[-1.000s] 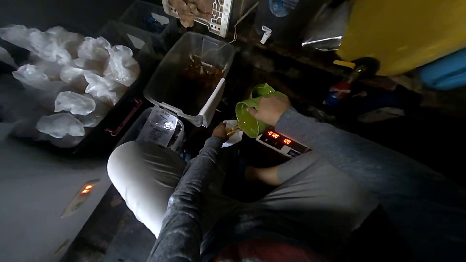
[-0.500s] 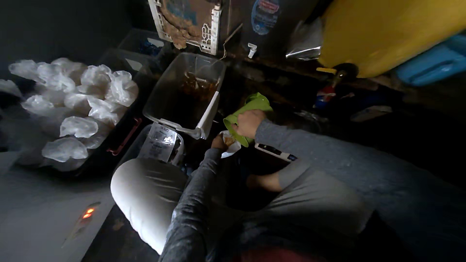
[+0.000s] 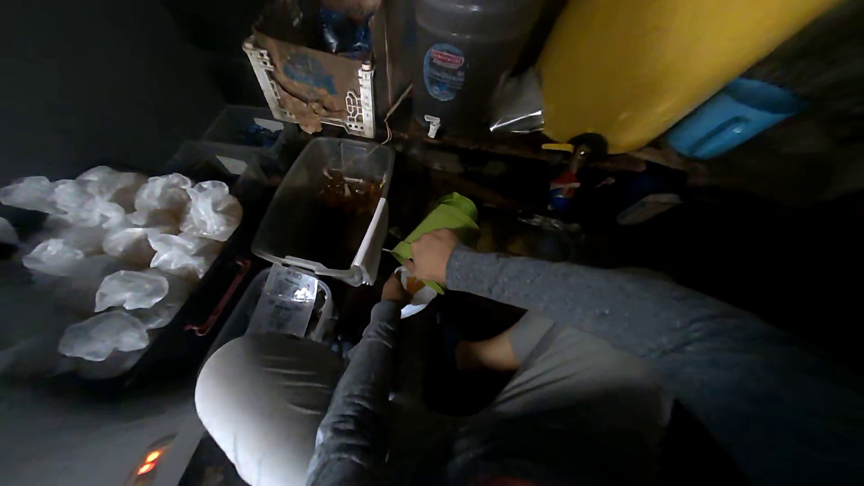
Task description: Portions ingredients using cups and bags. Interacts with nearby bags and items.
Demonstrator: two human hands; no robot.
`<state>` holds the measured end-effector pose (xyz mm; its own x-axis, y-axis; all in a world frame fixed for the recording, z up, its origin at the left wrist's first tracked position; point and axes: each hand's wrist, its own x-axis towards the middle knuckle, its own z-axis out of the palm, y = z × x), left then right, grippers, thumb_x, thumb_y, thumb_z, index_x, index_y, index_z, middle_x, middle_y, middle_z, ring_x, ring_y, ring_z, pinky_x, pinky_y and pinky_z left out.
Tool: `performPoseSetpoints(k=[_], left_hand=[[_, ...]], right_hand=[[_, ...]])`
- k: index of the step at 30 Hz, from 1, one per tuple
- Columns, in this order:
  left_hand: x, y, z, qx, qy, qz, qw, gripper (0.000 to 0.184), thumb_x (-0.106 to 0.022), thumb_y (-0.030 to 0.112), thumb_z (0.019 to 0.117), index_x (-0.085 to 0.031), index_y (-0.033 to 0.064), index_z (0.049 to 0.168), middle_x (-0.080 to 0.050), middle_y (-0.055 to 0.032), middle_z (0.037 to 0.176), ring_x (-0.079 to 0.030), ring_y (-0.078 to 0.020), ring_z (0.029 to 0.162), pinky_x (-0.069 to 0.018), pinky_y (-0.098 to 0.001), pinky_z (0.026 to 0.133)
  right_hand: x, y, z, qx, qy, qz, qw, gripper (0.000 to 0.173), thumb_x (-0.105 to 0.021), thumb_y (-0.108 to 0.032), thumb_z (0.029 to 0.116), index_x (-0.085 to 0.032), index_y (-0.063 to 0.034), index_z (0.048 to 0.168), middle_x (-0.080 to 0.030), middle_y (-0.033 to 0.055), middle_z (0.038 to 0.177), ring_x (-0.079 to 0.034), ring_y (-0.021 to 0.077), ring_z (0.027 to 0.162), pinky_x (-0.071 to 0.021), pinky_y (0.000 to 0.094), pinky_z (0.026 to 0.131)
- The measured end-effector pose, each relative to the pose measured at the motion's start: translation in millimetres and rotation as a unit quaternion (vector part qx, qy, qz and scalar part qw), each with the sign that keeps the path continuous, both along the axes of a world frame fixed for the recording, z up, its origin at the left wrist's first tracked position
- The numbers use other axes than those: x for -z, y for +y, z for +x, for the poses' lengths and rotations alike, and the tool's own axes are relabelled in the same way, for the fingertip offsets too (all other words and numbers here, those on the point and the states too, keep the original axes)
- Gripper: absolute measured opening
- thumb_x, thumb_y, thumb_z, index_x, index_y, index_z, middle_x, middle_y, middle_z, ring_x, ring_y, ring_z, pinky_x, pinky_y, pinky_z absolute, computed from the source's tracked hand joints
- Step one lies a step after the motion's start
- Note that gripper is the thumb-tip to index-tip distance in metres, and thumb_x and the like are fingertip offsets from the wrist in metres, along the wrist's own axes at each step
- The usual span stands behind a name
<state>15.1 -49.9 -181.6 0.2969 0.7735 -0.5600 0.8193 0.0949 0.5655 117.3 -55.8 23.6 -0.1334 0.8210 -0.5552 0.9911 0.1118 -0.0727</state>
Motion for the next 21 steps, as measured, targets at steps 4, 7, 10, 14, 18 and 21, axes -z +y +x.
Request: performPoseSetpoints(k=[4, 7, 10, 14, 18, 21], left_hand=[[-5.9, 1.2, 0.2, 0.006, 0.012, -0.014, 1.0, 0.073, -0.076, 0.013, 0.0889, -0.041, -0.0042, 0.15, -0.052, -0.0277, 0.146, -0.054, -0.0385, 0.135, -0.0422, -0.0524, 0.113], [1.4, -2.0, 0.3, -0.004, 0.005, -0.006, 1.0, 0.075, -0.078, 0.011, 0.0863, -0.042, -0.0034, 0.15, -0.054, -0.0276, 0.144, -0.056, -0.0386, 0.132, -0.0438, -0.0528, 0.112], [0.6, 1.3, 0.1, -0.008, -0.002, -0.003, 1.0, 0.073, -0.077, 0.013, 0.0886, -0.042, -0.0039, 0.15, -0.054, -0.0282, 0.144, -0.055, -0.0397, 0.133, -0.0432, -0.0534, 0.112], [1.9, -0.9, -1.9, -0.005, -0.012, -0.004, 1.0, 0.07, -0.075, 0.012, 0.0895, -0.043, -0.0062, 0.148, -0.054, -0.0288, 0.144, -0.054, -0.0392, 0.134, -0.0426, -0.052, 0.113], [0.5, -3.1, -2.6, -0.009, -0.022, -0.003, 1.0, 0.07, -0.075, 0.013, 0.0906, -0.043, -0.0066, 0.149, -0.052, -0.029, 0.146, -0.053, -0.0392, 0.136, -0.0409, -0.0517, 0.115], [-7.6, -1.3, -0.1, -0.004, -0.002, -0.017, 1.0, 0.073, -0.075, 0.015, 0.0912, -0.039, -0.0047, 0.152, -0.051, -0.0282, 0.148, -0.052, -0.0394, 0.137, -0.0409, -0.0529, 0.115]], right_hand=[[-18.9, -3.9, -1.2, -0.009, -0.007, 0.008, 1.0, 0.048, -0.045, -0.038, 0.1085, -0.069, 0.0031, 0.115, -0.07, 0.0234, 0.116, -0.066, 0.0405, 0.112, -0.05, 0.0606, 0.092], [-31.6, -9.9, -2.6, -0.017, -0.014, 0.018, 1.0, 0.048, -0.046, -0.039, 0.1083, -0.07, 0.0022, 0.113, -0.07, 0.0226, 0.113, -0.067, 0.0399, 0.11, -0.0504, 0.0603, 0.09], [-44.1, -10.5, -4.8, -0.02, -0.017, 0.028, 0.999, 0.05, -0.044, -0.041, 0.1087, -0.069, 0.0018, 0.115, -0.07, 0.0225, 0.113, -0.066, 0.0399, 0.111, -0.0497, 0.0596, 0.092], [-53.6, -15.2, -8.1, -0.032, -0.021, 0.027, 0.999, 0.052, -0.043, -0.042, 0.109, -0.068, 0.0037, 0.113, -0.07, 0.0239, 0.111, -0.066, 0.0408, 0.109, -0.0496, 0.0599, 0.089], [-58.9, -16.5, -10.6, -0.034, -0.026, 0.021, 0.999, 0.053, -0.043, -0.043, 0.109, -0.068, 0.0037, 0.115, -0.069, 0.0239, 0.112, -0.066, 0.0414, 0.11, -0.0493, 0.0602, 0.089], [-61.8, -16.2, -10.8, -0.037, -0.026, 0.023, 0.999, 0.053, -0.043, -0.042, 0.1089, -0.068, 0.004, 0.115, -0.069, 0.0244, 0.114, -0.066, 0.0418, 0.111, -0.049, 0.0607, 0.091]])
